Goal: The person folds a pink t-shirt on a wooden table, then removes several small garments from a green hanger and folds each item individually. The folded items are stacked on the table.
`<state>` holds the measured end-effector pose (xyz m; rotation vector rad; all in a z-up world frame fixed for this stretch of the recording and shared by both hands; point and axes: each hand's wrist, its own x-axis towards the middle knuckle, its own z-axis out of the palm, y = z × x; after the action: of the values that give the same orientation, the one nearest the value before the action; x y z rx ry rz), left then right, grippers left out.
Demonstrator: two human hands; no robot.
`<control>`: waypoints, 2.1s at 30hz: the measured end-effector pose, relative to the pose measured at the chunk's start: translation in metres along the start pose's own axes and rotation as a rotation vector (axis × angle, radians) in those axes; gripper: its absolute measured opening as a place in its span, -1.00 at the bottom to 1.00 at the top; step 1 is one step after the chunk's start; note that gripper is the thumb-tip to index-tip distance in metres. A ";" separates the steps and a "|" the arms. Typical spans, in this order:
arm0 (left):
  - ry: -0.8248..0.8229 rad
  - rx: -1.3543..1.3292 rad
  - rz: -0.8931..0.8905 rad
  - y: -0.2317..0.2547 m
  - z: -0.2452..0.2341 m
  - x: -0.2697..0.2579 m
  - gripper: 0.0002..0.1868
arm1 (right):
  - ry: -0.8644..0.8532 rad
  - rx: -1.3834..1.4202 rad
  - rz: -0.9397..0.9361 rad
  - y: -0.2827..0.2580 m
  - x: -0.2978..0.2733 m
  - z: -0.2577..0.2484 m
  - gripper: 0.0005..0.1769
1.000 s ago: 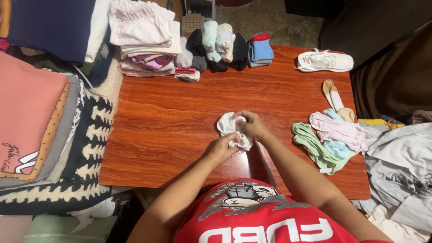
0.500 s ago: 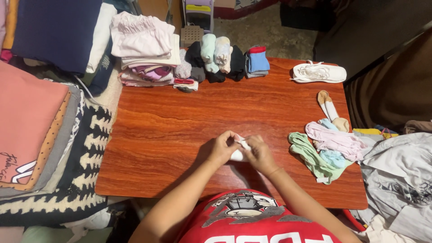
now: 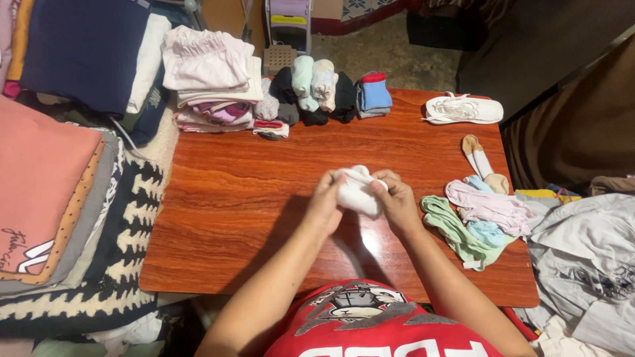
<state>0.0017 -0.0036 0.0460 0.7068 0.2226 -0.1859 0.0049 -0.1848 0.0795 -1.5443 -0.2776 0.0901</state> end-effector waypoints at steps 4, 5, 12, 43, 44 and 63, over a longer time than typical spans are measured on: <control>0.007 -0.220 -0.077 0.049 0.034 -0.015 -0.83 | -0.060 0.805 0.322 -0.025 0.000 0.006 -0.39; 0.055 -0.249 -0.097 0.057 0.041 -0.019 -0.82 | -0.072 0.873 0.389 -0.030 0.000 0.009 -0.34; -0.060 -0.248 0.250 0.061 0.064 -0.023 -0.68 | -0.013 1.274 0.498 -0.055 -0.004 0.039 -0.36; 0.021 0.290 0.208 0.063 0.094 -0.007 -0.49 | 0.284 0.731 0.464 -0.061 0.022 0.013 -0.64; -0.005 0.301 0.173 0.063 0.092 -0.009 -0.50 | 0.319 0.686 0.405 -0.056 0.026 0.007 -0.66; -0.145 1.237 0.863 0.009 0.027 0.174 -0.37 | -0.022 -0.110 0.625 -0.031 0.086 -0.063 -0.42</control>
<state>0.1747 -0.0308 0.0252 1.9340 -0.4022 0.5116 0.0987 -0.2272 0.1202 -1.6937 0.1957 0.5897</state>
